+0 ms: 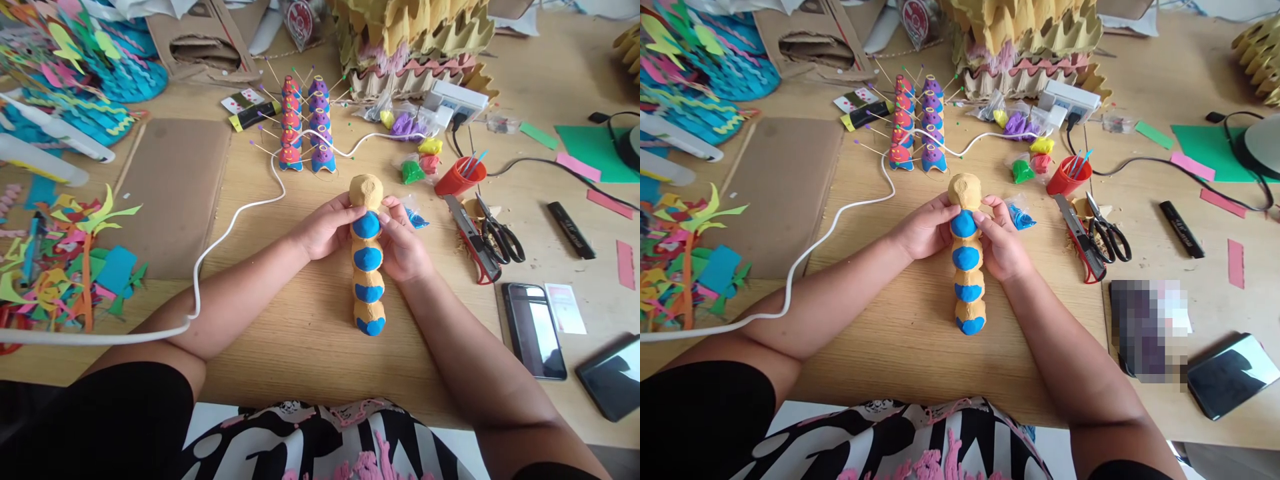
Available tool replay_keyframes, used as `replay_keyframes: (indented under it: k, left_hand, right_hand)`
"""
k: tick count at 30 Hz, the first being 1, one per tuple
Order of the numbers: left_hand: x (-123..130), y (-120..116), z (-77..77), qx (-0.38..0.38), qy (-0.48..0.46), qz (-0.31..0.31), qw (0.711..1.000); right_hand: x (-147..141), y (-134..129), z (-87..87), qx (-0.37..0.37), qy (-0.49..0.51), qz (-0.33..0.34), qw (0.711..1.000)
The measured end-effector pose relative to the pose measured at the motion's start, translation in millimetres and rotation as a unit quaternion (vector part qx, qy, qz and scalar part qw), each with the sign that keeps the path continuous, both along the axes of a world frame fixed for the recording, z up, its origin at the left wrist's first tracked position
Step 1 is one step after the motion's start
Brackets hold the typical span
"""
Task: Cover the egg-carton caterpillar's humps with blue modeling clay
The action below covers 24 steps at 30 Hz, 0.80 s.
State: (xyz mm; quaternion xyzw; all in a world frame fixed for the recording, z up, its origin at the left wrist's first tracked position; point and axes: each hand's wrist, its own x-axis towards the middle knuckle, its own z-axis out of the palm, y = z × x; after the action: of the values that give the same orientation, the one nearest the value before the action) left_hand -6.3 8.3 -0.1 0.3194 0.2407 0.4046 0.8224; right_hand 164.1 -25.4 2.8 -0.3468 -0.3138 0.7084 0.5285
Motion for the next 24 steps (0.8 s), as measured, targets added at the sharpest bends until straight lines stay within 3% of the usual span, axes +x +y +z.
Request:
replay_keyframes:
  k: [10, 24]
  left_hand:
    - [-0.4, 0.4, -1.8, -0.041, -0.004, 0.004, 0.999]
    - [-0.1, 2.3, -5.0, -0.024, 0.034, 0.004, 0.999]
  right_hand:
    - [-2.7, -1.0, -1.9, -0.026, -0.027, -0.004, 0.999]
    - [-7.6, -2.3, -1.5, -0.021, -0.007, -0.002, 1.000]
